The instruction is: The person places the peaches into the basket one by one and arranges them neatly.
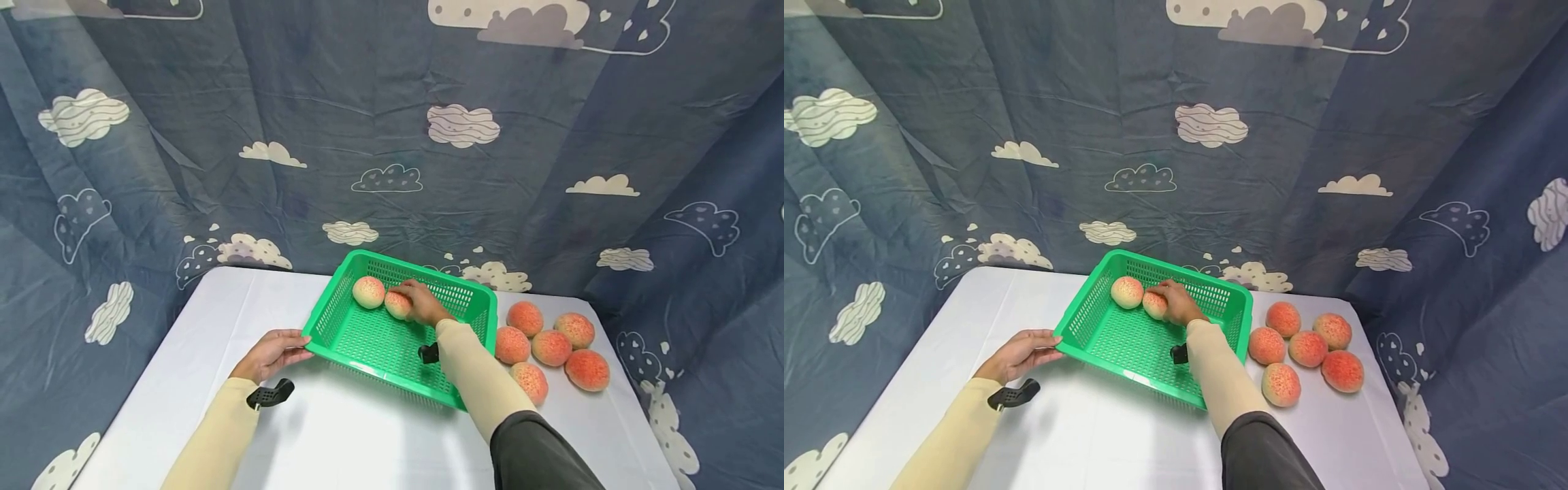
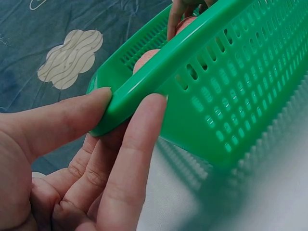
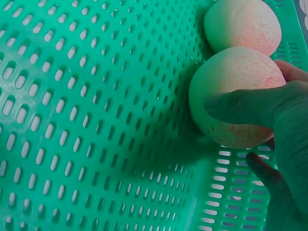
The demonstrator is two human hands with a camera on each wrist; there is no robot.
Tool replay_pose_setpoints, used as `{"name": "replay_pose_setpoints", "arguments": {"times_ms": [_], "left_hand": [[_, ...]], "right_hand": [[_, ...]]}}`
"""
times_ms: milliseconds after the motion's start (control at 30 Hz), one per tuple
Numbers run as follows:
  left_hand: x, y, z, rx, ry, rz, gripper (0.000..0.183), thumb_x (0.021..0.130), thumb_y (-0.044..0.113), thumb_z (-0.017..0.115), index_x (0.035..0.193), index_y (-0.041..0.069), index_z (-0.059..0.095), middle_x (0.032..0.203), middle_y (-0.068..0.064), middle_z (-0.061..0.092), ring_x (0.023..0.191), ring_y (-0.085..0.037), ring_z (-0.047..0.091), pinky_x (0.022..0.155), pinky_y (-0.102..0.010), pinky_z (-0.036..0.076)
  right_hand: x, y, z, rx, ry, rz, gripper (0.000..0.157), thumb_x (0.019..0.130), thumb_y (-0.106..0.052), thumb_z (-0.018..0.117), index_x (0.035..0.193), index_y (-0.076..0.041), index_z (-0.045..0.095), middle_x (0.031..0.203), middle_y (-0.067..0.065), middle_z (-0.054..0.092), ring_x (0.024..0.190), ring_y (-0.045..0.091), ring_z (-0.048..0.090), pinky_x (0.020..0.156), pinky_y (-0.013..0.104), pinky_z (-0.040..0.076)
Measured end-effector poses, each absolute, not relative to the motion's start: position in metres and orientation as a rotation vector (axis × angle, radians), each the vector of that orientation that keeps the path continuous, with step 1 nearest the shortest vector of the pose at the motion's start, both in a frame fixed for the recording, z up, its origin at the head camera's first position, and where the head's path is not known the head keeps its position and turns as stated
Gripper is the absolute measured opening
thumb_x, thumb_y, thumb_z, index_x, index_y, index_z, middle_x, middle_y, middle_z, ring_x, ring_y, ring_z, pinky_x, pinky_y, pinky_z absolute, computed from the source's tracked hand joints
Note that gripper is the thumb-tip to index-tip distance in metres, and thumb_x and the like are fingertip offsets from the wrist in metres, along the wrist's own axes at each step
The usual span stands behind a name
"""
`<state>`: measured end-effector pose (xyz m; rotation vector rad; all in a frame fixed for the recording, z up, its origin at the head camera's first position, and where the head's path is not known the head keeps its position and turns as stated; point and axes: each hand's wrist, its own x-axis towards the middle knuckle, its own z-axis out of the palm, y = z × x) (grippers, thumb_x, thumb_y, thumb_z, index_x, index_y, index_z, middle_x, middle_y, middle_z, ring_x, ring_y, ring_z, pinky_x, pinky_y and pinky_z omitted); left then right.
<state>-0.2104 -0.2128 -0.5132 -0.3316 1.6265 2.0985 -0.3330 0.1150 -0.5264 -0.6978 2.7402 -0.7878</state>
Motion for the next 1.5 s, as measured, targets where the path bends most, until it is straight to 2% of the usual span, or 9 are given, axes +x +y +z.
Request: {"name": "replay_pose_setpoints", "arguments": {"times_ms": [200, 500, 867, 1167, 1300, 1500], "left_hand": [[-0.211, -0.213, -0.513, -0.321, 1.62, 2.101, 0.027, 0.094, -0.005, 0.056, 0.117, -0.014, 0.047, 0.085, -0.007, 0.065, 0.077, -0.015, 0.069, 0.08, -0.027, 0.061], [-0.208, -0.212, -0.513, -0.309, 1.634, 2.09, 0.024, 0.095, -0.002, 0.055, 0.116, -0.013, 0.05, 0.088, -0.006, 0.065, 0.08, -0.014, 0.068, 0.083, -0.026, 0.06], [-0.207, -0.211, -0.513, -0.314, 1.616, 2.1, 0.024, 0.096, -0.003, 0.054, 0.117, -0.013, 0.048, 0.088, -0.006, 0.065, 0.08, -0.014, 0.067, 0.083, -0.026, 0.06], [-0.207, -0.21, -0.513, -0.291, 1.616, 2.106, 0.039, 0.097, -0.004, 0.051, 0.129, -0.019, 0.036, 0.089, -0.006, 0.064, 0.081, -0.013, 0.067, 0.084, -0.026, 0.06], [-0.206, -0.21, -0.513, -0.285, 1.621, 2.105, 0.041, 0.097, -0.003, 0.052, 0.131, -0.019, 0.035, 0.09, -0.007, 0.064, 0.082, -0.014, 0.067, 0.085, -0.027, 0.06], [-0.205, -0.21, -0.512, -0.278, 1.614, 2.104, 0.042, 0.097, -0.004, 0.051, 0.132, -0.02, 0.033, 0.091, -0.007, 0.064, 0.083, -0.014, 0.067, 0.088, -0.029, 0.058]], "right_hand": [[-0.331, 0.121, -0.523, -0.699, 2.726, -0.814, 0.068, 0.076, -0.003, 0.081, 0.138, -0.013, 0.053, 0.14, 0.016, 0.043, 0.13, 0.038, 0.039, 0.103, 0.057, 0.044], [-0.322, 0.13, -0.51, -0.663, 2.71, -0.854, 0.063, 0.077, -0.006, 0.08, 0.135, -0.01, 0.055, 0.14, 0.02, 0.041, 0.131, 0.04, 0.036, 0.103, 0.061, 0.042], [-0.296, 0.154, -0.481, -0.592, 2.69, -0.894, 0.069, 0.084, -0.016, 0.076, 0.144, -0.008, 0.042, 0.149, 0.02, 0.034, 0.138, 0.041, 0.029, 0.109, 0.064, 0.034], [-0.269, 0.19, -0.452, -0.673, 2.709, -0.753, 0.068, 0.084, -0.027, 0.077, 0.141, -0.007, 0.046, 0.146, 0.024, 0.035, 0.133, 0.043, 0.035, 0.103, 0.063, 0.04], [-0.256, 0.207, -0.445, -0.653, 2.723, -0.812, 0.066, 0.084, -0.029, 0.076, 0.141, -0.009, 0.047, 0.146, 0.023, 0.036, 0.133, 0.043, 0.035, 0.103, 0.064, 0.04], [-0.238, 0.233, -0.448, -0.62, 2.727, -1.005, 0.063, 0.085, -0.029, 0.076, 0.138, -0.007, 0.05, 0.141, 0.018, 0.045, 0.127, 0.043, 0.043, 0.101, 0.059, 0.045]]}}
